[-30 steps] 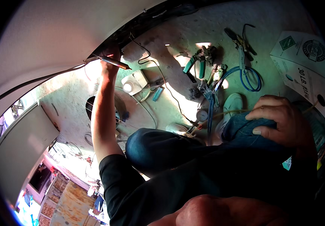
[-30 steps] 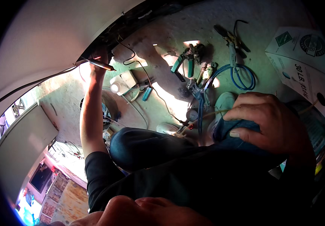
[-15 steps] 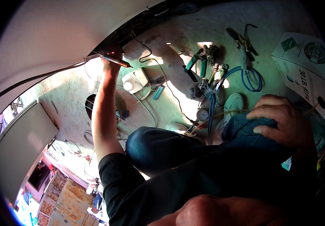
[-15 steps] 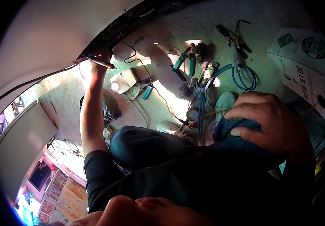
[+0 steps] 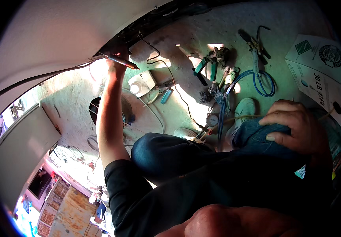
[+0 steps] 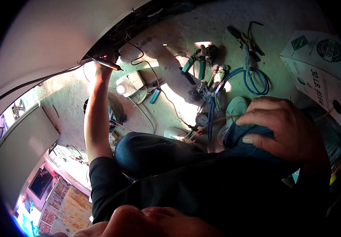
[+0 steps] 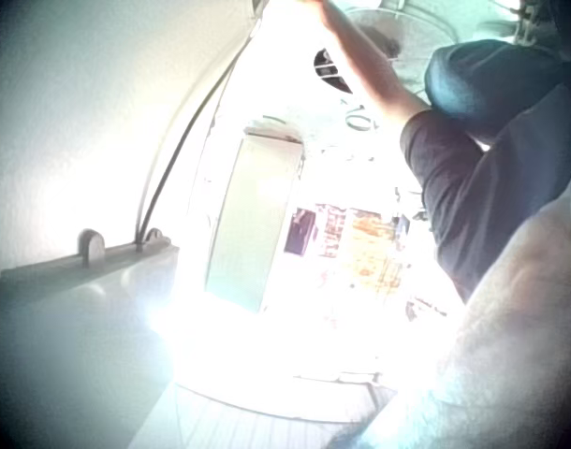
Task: The person sits on the floor and uses a welding torch to heat and join a metal seam on a large curved appliance. They feed a thin metal rod into the flame to add filler material, moving the torch along the joint to create a continuous weld.
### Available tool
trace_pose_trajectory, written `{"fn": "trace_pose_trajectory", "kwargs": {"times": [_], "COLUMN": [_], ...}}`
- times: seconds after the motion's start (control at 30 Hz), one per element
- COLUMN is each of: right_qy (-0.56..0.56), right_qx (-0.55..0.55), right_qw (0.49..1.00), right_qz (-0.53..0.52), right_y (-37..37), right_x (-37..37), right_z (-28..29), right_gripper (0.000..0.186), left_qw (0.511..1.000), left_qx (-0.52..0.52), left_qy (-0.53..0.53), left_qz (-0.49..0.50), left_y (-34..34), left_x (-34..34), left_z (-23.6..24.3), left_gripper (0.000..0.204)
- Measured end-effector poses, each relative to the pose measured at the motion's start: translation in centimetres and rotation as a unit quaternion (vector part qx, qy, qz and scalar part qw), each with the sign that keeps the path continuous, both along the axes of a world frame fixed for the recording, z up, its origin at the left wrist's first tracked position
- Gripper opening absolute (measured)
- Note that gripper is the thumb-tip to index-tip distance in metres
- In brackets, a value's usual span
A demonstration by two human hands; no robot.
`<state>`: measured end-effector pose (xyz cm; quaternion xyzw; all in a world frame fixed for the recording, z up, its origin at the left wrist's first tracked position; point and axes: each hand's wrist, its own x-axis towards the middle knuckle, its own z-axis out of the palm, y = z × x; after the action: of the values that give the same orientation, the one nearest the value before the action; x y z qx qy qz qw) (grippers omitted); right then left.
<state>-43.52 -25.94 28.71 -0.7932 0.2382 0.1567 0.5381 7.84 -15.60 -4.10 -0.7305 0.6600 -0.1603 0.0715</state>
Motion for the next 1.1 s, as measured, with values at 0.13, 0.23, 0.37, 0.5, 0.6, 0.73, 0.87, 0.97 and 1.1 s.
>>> {"fn": "trace_pose_trajectory", "kwargs": {"times": [0.13, 0.23, 0.37, 0.5, 0.6, 0.73, 0.87, 0.97, 1.1], "right_qy": [-0.006, -0.008, -0.005, -0.005, -0.003, 0.004, 0.003, 0.007, 0.007], "right_qx": [-0.007, -0.013, -0.012, -0.006, -0.004, -0.012, -0.012, -0.011, -0.007], "right_qw": [1.0, 1.0, 1.0, 1.0, 1.0, 1.0, 1.0, 1.0, 1.0], "right_qz": [0.0, -0.008, -0.006, -0.002, 0.004, 0.009, 0.008, 0.009, 0.014], "right_y": [0.1, 0.2, 0.2, 0.1, 0.0, 0.1, 0.1, 0.1, 0.0], "right_x": [0.1, -0.3, 0.0, 0.0, 0.1, 0.3, 0.4, 0.5, 0.7], "right_z": [0.2, 0.1, 0.3, 0.0, -0.1, 0.1, 0.0, -0.1, -0.2], "right_gripper": [0.033, 0.033, 0.032, 0.031, 0.031, 0.031, 0.031, 0.031, 0.031], "left_qw": [1.0, 0.992, 0.994, 0.995, 0.989, 0.986, 0.983, 0.985, 0.984], "left_qx": [0.021, -0.048, -0.019, -0.002, -0.029, -0.047, -0.07, -0.047, -0.048], "left_qy": [-0.02, 0.113, 0.108, 0.101, 0.146, 0.152, 0.161, 0.158, 0.16], "left_qz": [0.011, -0.018, -0.012, -0.017, -0.022, -0.044, -0.057, -0.043, -0.057], "left_y": [0.7, 0.4, 0.8, 0.6, 1.1, 1.0, 1.1, 1.3, 1.4], "left_x": [1.1, -1.6, -1.6, -1.7, -2.0, -2.1, -2.2, -2.0, -1.7], "left_z": [-0.3, 1.4, 1.8, 2.3, 2.7, 2.8, 2.6, 2.2, 1.9], "left_gripper": [0.013, 0.014, 0.013, 0.012, 0.011, 0.012, 0.012, 0.012, 0.014]}}
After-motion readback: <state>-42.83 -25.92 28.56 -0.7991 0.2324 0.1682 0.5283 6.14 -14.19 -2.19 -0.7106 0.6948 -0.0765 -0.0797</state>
